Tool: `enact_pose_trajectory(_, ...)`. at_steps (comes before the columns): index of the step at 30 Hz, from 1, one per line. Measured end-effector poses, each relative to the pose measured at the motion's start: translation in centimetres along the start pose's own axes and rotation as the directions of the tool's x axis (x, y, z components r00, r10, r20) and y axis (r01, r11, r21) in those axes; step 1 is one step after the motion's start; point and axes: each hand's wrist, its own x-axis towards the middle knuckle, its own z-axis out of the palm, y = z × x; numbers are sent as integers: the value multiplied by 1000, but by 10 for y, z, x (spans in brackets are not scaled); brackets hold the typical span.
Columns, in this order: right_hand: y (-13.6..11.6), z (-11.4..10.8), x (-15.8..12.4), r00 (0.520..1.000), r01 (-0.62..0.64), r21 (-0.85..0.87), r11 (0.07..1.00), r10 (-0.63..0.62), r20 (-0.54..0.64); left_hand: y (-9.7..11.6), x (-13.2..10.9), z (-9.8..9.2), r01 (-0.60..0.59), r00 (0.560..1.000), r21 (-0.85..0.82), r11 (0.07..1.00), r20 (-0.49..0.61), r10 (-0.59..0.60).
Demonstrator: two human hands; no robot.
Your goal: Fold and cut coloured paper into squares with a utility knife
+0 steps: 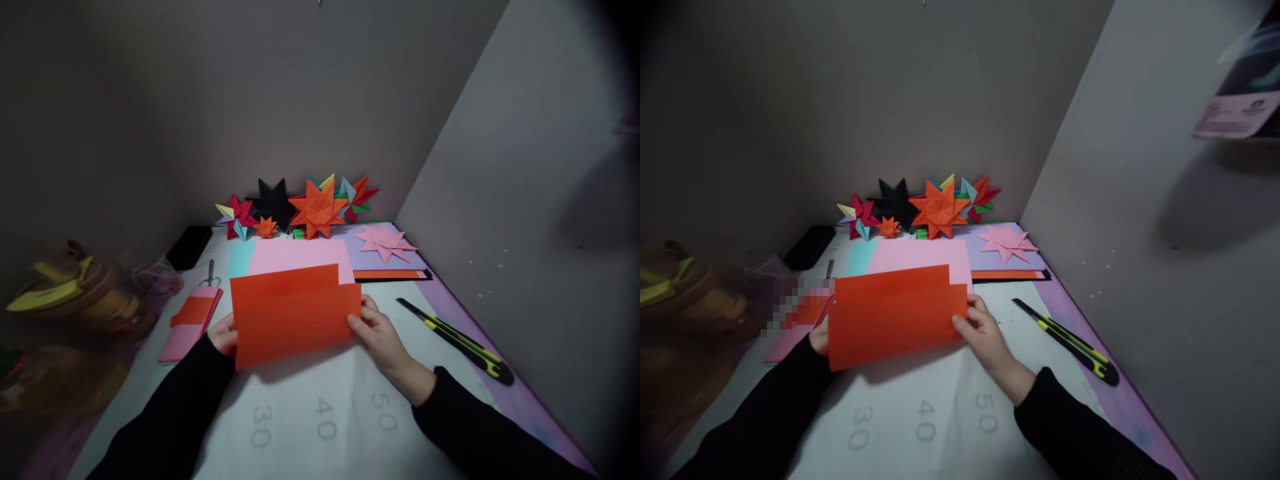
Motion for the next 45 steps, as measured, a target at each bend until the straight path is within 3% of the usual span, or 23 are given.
enact_pose_trajectory(2, 1, 2, 1, 999, -47, 91, 995, 49, -22, -1, -4, 2, -15, 998, 27, 1000, 58, 13)
enact_pose_trajectory(5, 3, 4, -1, 974, -226, 255, 940, 222, 44, -4, -5, 3, -8, 989, 83, 997, 151, -5)
enact_pose_trajectory(7, 5, 5, -2, 957, -283, 282, 917, 291, 14, -6, -4, 4, 12, 979, 76, 997, 204, -27)
enact_pose_trajectory(9, 7, 4, -2, 961, -241, 216, 946, 264, -83, -9, -1, 6, -13, 979, -5, 1000, 205, 14)
enact_pose_trajectory(12, 9, 1, -1, 964, -153, 56, 987, 161, -209, -14, 2, 9, -158, 983, -69, 985, 85, 163)
enact_pose_trajectory(15, 7, -1, -2, 965, -105, -71, 992, 84, -248, -22, 2, 10, -370, 929, 66, 927, -6, 371)
enact_pose_trajectory(17, 5, 0, -5, 969, -82, -131, 988, 48, -242, -27, 2, 11, -432, 896, 155, 888, -34, 442)
enact_pose_trajectory(21, 3, 1, -8, 974, -82, -128, 988, 52, -219, -29, 0, 11, -362, 910, 225, 905, -125, 395)
enact_pose_trajectory(24, 1, 1, -7, 982, -78, 23, 997, 81, -172, -25, -2, 9, -318, 911, 264, 911, -182, 370)
enact_pose_trajectory(27, -1, 0, -4, 980, -105, 210, 972, 137, -142, -22, -4, 8, -303, 914, 296, 906, -178, 364)
enact_pose_trajectory(31, 0, -2, 0, 958, -141, 342, 929, 215, -189, -20, -7, 11, -316, 922, 305, 898, -126, 367)
enact_pose_trajectory(34, 3, -4, -1, 956, -126, 331, 935, 204, -211, -17, -10, 13, -346, 920, 261, 901, -96, 381)
enact_pose_trajectory(40, 5, -4, -6, 957, -128, 265, 956, 190, -220, -13, -13, 16, -346, 894, 292, 892, -186, 408)
enact_pose_trajectory(45, 1, -1, -7, 951, -102, 308, 946, 184, -249, -14, -11, 17, -409, 870, 242, 880, -189, 456)
